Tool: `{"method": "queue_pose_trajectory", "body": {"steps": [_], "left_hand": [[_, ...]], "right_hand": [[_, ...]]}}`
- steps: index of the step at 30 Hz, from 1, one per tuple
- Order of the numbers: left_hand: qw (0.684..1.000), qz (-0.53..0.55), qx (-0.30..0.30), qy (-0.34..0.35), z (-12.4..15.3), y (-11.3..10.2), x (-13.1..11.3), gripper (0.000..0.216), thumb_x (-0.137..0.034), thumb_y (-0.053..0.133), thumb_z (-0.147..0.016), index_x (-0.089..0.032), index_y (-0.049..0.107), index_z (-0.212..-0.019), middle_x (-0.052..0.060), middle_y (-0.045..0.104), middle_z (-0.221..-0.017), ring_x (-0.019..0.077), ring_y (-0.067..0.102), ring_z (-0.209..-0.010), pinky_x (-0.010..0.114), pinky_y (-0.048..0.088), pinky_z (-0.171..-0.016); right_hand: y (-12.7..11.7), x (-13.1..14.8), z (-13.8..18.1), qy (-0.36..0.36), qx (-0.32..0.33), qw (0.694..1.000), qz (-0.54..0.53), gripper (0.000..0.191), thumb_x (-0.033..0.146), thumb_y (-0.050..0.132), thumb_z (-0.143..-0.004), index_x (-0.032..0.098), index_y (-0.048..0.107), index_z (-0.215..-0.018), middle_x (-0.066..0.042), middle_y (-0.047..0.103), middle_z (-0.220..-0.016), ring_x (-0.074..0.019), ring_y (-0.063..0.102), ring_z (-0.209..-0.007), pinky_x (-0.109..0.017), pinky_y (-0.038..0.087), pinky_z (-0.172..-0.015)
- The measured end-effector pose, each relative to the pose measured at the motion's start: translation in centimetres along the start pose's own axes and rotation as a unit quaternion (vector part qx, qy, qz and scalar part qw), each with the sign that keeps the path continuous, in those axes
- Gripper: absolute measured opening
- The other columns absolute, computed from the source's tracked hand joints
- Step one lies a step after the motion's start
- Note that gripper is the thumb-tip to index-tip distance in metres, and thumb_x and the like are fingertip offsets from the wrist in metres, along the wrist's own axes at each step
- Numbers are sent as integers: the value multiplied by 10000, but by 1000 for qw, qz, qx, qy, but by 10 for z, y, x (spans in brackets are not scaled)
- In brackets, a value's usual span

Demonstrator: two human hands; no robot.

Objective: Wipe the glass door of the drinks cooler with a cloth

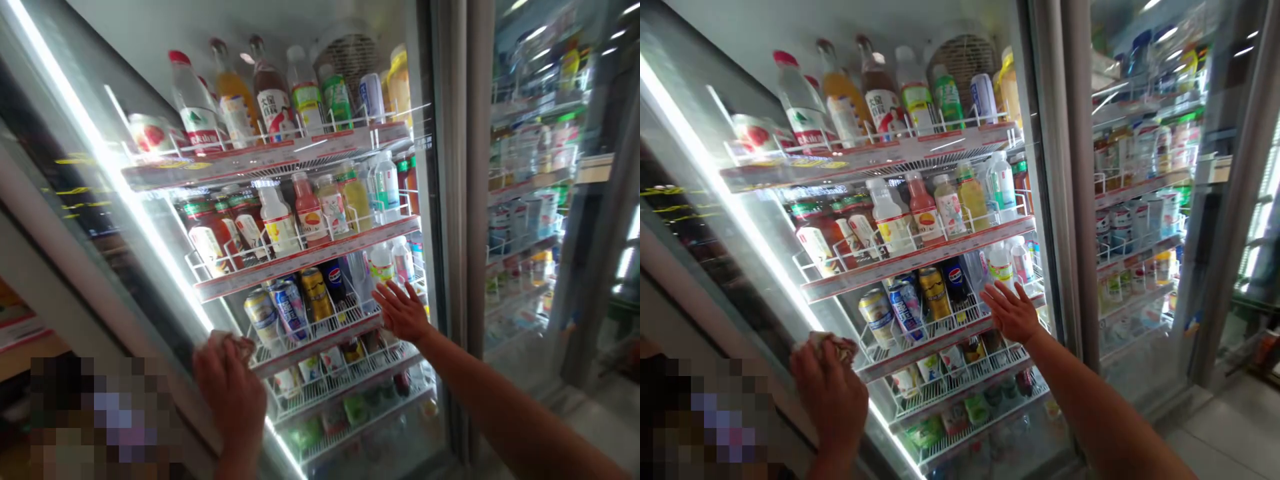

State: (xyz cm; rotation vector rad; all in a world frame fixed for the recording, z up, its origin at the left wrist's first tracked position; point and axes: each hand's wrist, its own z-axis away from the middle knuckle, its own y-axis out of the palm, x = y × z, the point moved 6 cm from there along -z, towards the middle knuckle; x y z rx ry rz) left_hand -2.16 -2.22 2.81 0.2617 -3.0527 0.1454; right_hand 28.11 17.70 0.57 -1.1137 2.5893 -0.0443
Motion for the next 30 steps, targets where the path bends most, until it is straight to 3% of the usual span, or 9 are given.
{"method": "queue_pose_trajectory", "body": {"steps": [2, 4, 7, 10, 12, 17, 23, 30], "left_hand": [[1000, -5, -24, -4, -20, -3, 9, 734, -96, 525, -948, -266, 289, -1622, 148, 256, -1689, 391, 213, -1565, 661, 256, -1251], [999, 7, -28, -17, -19, -5, 12, 692, -120, 541, -947, -245, 349, -1600, 158, 277, -1679, 395, 234, -1558, 670, 257, -1247], [998, 34, -1, -43, 21, -3, 3, 670, -124, 581, -921, -231, 419, -1563, 193, 313, -1652, 412, 254, -1549, 693, 266, -1232], [997, 47, 45, -36, 55, 1, -7, 725, -94, 581, -906, -263, 379, -1582, 195, 323, -1643, 402, 228, -1560, 706, 284, -1222], [998, 45, 44, -27, 46, 1, -3, 738, -91, 564, -915, -278, 349, -1596, 187, 306, -1652, 391, 217, -1566, 701, 269, -1230], [1000, 10, -21, 4, -10, -5, 6, 744, -80, 527, -937, -245, 286, -1622, 192, 250, -1677, 386, 212, -1567, 657, 253, -1249], [997, 13, 38, 59, 22, 6, -31, 793, -22, 532, -919, -253, 259, -1627, 188, 259, -1677, 354, 203, -1575, 593, 273, -1264], [999, 31, -27, 33, -32, 4, -25, 751, -58, 544, -949, -260, 282, -1623, 158, 254, -1687, 356, 208, -1573, 589, 248, -1271]], "right_hand": [[0, 0, 0, 2, 1, 1000, -1, 680, 194, 466, -983, 267, 266, -1629, -27, 679, -1395, -182, 582, -1369, -412, 116, -1322], [0, 0, 1, 6, 3, 1000, -4, 683, 187, 461, -983, 271, 260, -1631, -26, 674, -1401, -181, 575, -1375, -412, 119, -1321], [0, 1, 0, 6, 0, 1000, -4, 700, 178, 468, -979, 266, 242, -1635, -31, 681, -1394, -180, 551, -1399, -415, 117, -1322], [0, 1, 0, 1, -1, 1000, -2, 713, 166, 479, -969, 253, 240, -1636, -35, 691, -1382, -178, 516, -1430, -415, 104, -1326], [-1, 1, 0, -2, 1, 1000, -1, 717, 163, 490, -965, 247, 246, -1634, -36, 694, -1378, -179, 500, -1443, -417, 103, -1328], [0, 1, 2, -3, 1, 1000, 2, 710, 168, 498, -966, 239, 261, -1631, -38, 692, -1381, -182, 491, -1450, -425, 113, -1327], [4, -1, 5, -5, 8, 1000, 5, 698, 178, 502, -961, 243, 290, -1623, -40, 679, -1400, -189, 497, -1446, -433, 121, -1328], [3, 0, 4, -2, 7, 1000, 4, 629, 180, 495, -963, 235, 389, -1582, -39, 683, -1396, -188, 483, -1458, -427, 109, -1330]]}}
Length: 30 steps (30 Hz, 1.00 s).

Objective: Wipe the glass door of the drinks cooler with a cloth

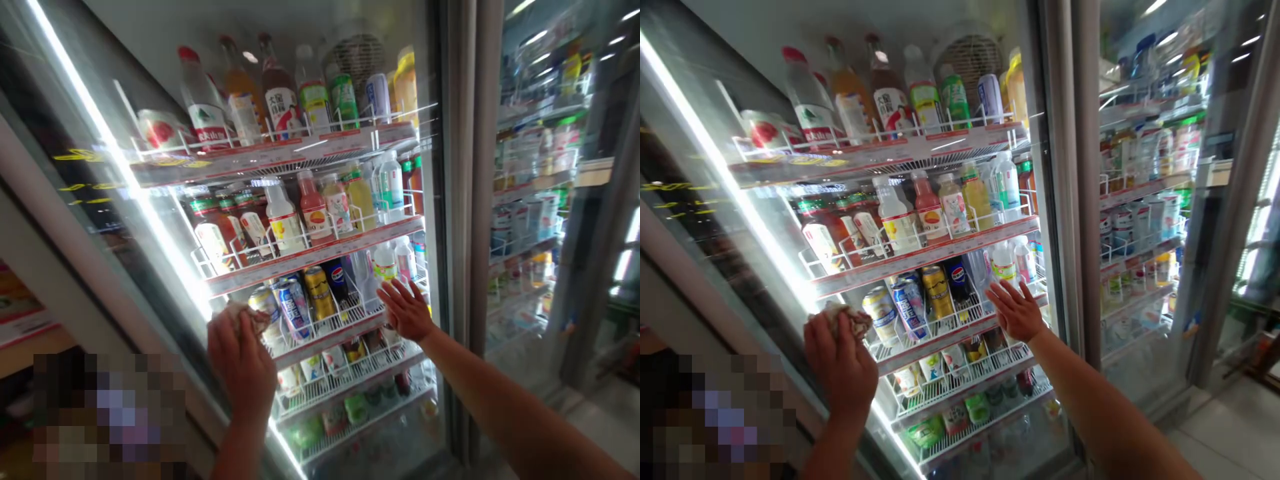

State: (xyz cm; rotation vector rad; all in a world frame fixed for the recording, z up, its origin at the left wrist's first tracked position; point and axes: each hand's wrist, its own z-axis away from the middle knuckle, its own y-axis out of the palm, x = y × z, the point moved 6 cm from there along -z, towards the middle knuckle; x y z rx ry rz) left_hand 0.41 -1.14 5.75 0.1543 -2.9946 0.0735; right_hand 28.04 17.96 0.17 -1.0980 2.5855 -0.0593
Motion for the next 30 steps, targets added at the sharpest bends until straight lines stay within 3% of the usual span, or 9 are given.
{"method": "queue_pose_trajectory", "body": {"steps": [6, 12, 18, 21, 25, 30], "left_hand": [[996, 39, 62, 48, 35, 17, -30, 739, -29, 534, -952, -268, 304, -1612, 145, 345, -1652, 328, 264, -1560, 572, 300, -1254], [997, 64, 15, 32, -15, 22, -28, 701, -47, 513, -970, -269, 322, -1607, 125, 284, -1681, 331, 205, -1578, 599, 247, -1270], [992, 59, 64, 92, 14, 27, -65, 729, 11, 509, -941, -248, 338, -1600, 101, 363, -1644, 272, 250, -1567, 487, 236, -1302], [991, 54, 52, 110, 0, 28, -61, 745, 27, 507, -927, -269, 353, -1593, 88, 392, -1630, 269, 277, -1558, 497, 263, -1291], [995, 52, 9, 82, -29, 26, -50, 773, 31, 519, -916, -279, 335, -1600, 109, 343, -1655, 299, 265, -1563, 545, 289, -1264], [989, 78, 58, 108, -22, 35, -72, 751, 33, 504, -927, -261, 337, -1598, 95, 393, -1627, 260, 254, -1567, 470, 242, -1291]], "right_hand": [[0, 0, 0, 1, -10, 1000, -6, 659, 178, 497, -965, 241, 344, -1603, -33, 682, -1395, -179, 448, -1481, -421, 105, -1329], [0, 0, 1, 7, 0, 1000, -5, 691, 183, 484, -970, 257, 280, -1626, -24, 675, -1405, -179, 481, -1458, -418, 106, -1329], [1, 0, 0, 4, -13, 1000, 1, 667, 198, 480, -980, 256, 297, -1620, -25, 680, -1397, -180, 526, -1422, -420, 112, -1327], [0, 0, -1, 5, -20, 1000, -2, 653, 197, 476, -981, 253, 319, -1613, -24, 691, -1381, -176, 532, -1416, -407, 110, -1326], [-1, 0, -2, 7, -16, 1000, -1, 631, 204, 479, -983, 253, 353, -1599, -26, 690, -1382, -176, 536, -1413, -405, 110, -1325], [1, 0, -1, 6, -13, 1000, -3, 624, 210, 470, -983, 262, 360, -1595, -21, 678, -1398, -177, 531, -1418, -408, 107, -1324]]}}
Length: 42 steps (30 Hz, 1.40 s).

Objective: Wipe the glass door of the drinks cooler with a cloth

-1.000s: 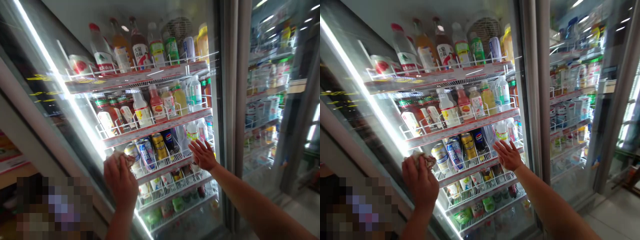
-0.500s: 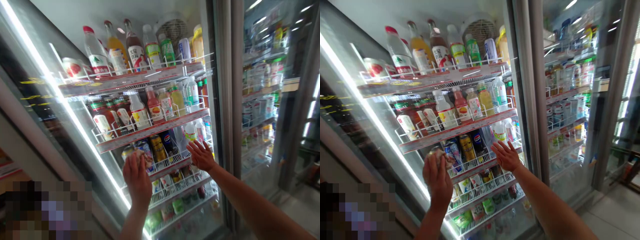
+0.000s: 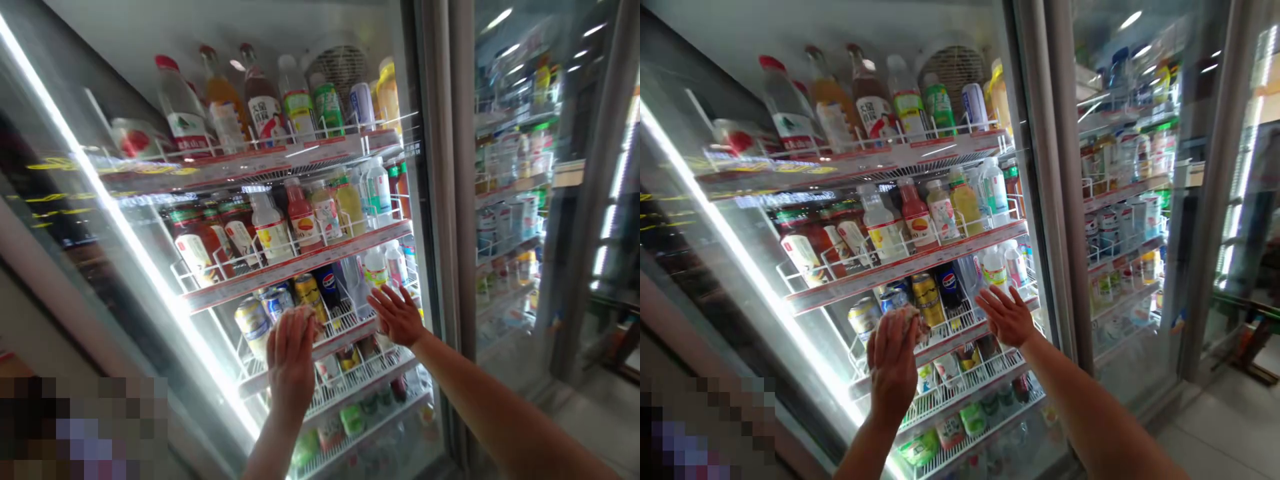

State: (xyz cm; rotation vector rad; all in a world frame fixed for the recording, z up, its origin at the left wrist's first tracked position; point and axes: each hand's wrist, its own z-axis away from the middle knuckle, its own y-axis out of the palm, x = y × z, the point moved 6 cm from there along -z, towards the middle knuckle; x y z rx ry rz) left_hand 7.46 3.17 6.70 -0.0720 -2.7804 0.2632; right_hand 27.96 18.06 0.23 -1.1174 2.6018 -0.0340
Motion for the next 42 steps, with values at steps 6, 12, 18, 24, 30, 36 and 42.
{"method": "queue_pose_trajectory", "body": {"steps": [6, 12, 18, 24, 30, 36, 42], "left_hand": [[999, -24, -43, -9, -57, -5, 12, 698, -24, 514, -957, -292, 364, -1584, 71, 400, -1625, 253, 256, -1568, 483, 249, -1279], [997, 20, 57, 49, -33, 20, -30, 650, -59, 469, -988, -250, 341, -1596, 47, 501, -1558, 206, 230, -1574, 429, 185, -1306], [999, -20, 21, 31, -59, 11, -5, 665, -45, 487, -971, -314, 390, -1571, 15, 478, -1573, 197, 223, -1575, 443, 168, -1312], [999, 0, 16, 42, -36, 11, -21, 628, -25, 471, -957, -235, 445, -1548, 61, 537, -1528, 233, 290, -1554, 448, 279, -1267], [997, -63, -11, 48, -56, -5, 10, 534, -57, 517, -957, -251, 569, -1452, 58, 583, -1490, 245, 359, -1526, 453, 327, -1218], [995, -81, -56, 27, -40, -20, 22, 578, -59, 579, -923, -205, 541, -1481, 120, 552, -1515, 280, 360, -1522, 446, 396, -1161], [995, -73, -4, 66, -23, -25, 36, 638, -25, 565, -922, -295, 517, -1499, 55, 588, -1487, 244, 405, -1499, 430, 383, -1182]], "right_hand": [[1, 0, 1, 0, 2, 1000, 5, 652, 210, 461, -982, 282, 315, -1613, -16, 653, -1429, -173, 522, -1425, -404, 106, -1324], [1, -1, 2, -4, -1, 1000, -6, 664, 204, 474, -975, 264, 309, -1614, -17, 662, -1420, -173, 477, -1461, -423, 106, -1326], [0, -1, 2, -6, -7, 1000, -8, 646, 203, 482, -969, 244, 349, -1600, -19, 676, -1404, -162, 421, -1497, -412, 95, -1328], [1, -1, 2, -5, 6, 1000, -4, 658, 197, 482, -967, 265, 336, -1605, -16, 663, -1421, -166, 455, -1475, -413, 99, -1327], [1, -2, 3, 2, 14, 1000, 0, 663, 198, 469, -967, 279, 327, -1609, -15, 658, -1429, -175, 489, -1452, -414, 113, -1322], [-1, 0, 1, -4, 6, 1000, 2, 667, 206, 457, -986, 269, 278, -1625, -15, 661, -1424, -169, 481, -1457, -410, 112, -1324], [-2, 0, 0, 2, 5, 1000, 3, 697, 184, 471, -977, 274, 252, -1632, -15, 670, -1412, -175, 514, -1431, -413, 132, -1321]]}}
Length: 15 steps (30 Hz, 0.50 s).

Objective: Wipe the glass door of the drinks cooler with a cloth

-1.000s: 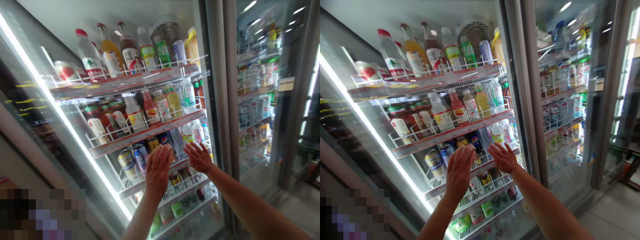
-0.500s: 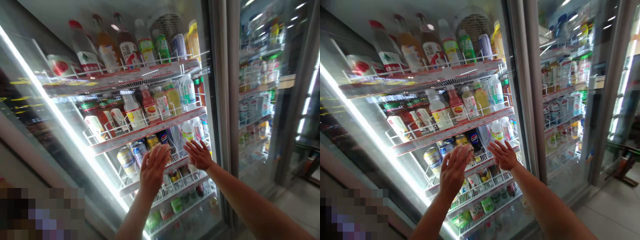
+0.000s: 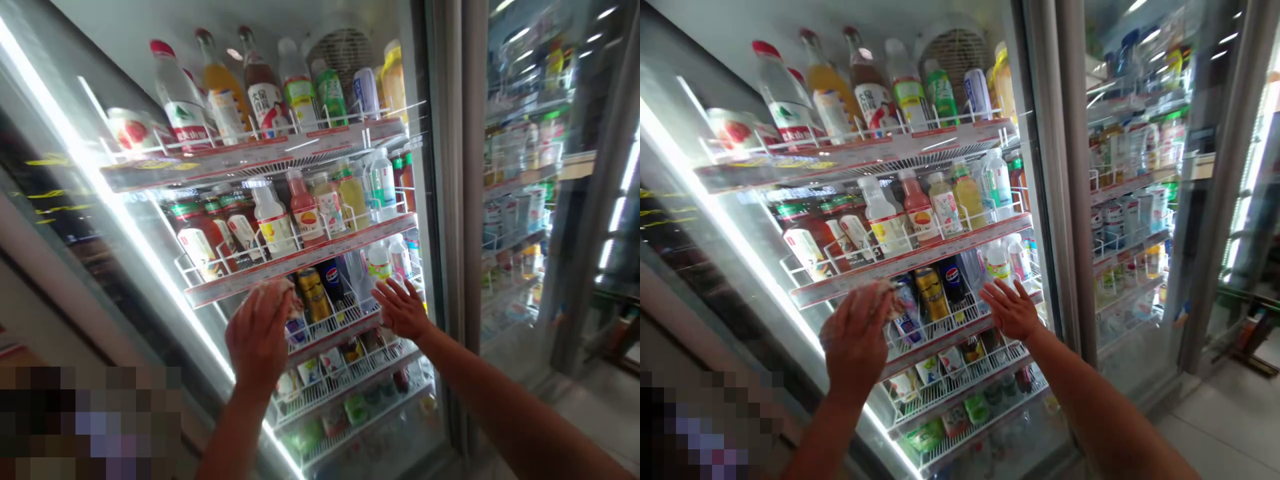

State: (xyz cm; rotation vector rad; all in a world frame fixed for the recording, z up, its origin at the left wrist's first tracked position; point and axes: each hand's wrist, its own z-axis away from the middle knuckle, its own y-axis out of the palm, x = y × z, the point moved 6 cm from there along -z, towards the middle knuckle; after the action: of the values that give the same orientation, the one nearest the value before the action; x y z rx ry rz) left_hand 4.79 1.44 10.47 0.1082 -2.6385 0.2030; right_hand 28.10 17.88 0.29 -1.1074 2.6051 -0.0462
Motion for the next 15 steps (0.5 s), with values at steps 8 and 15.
{"method": "queue_pose_trajectory", "body": {"steps": [8, 15], "left_hand": [[997, 48, 47, 29, 29, -3, -19, 640, -6, 539, -932, -284, 500, -1508, 43, 617, -1455, 220, 400, -1502, 410, 371, -1228], [993, -54, -66, -75, 11, -29, 50, 677, -46, 584, -909, -289, 477, -1531, 81, 452, -1598, 301, 373, -1514, 517, 382, -1215]], "right_hand": [[2, 0, 2, -2, 2, 1000, 4, 684, 178, 472, -965, 278, 300, -1619, -17, 663, -1423, -177, 500, -1443, -416, 128, -1325], [1, 0, 1, -2, 10, 1000, 8, 702, 183, 459, -978, 280, 237, -1637, -17, 659, -1426, -180, 531, -1417, -416, 109, -1325]]}}
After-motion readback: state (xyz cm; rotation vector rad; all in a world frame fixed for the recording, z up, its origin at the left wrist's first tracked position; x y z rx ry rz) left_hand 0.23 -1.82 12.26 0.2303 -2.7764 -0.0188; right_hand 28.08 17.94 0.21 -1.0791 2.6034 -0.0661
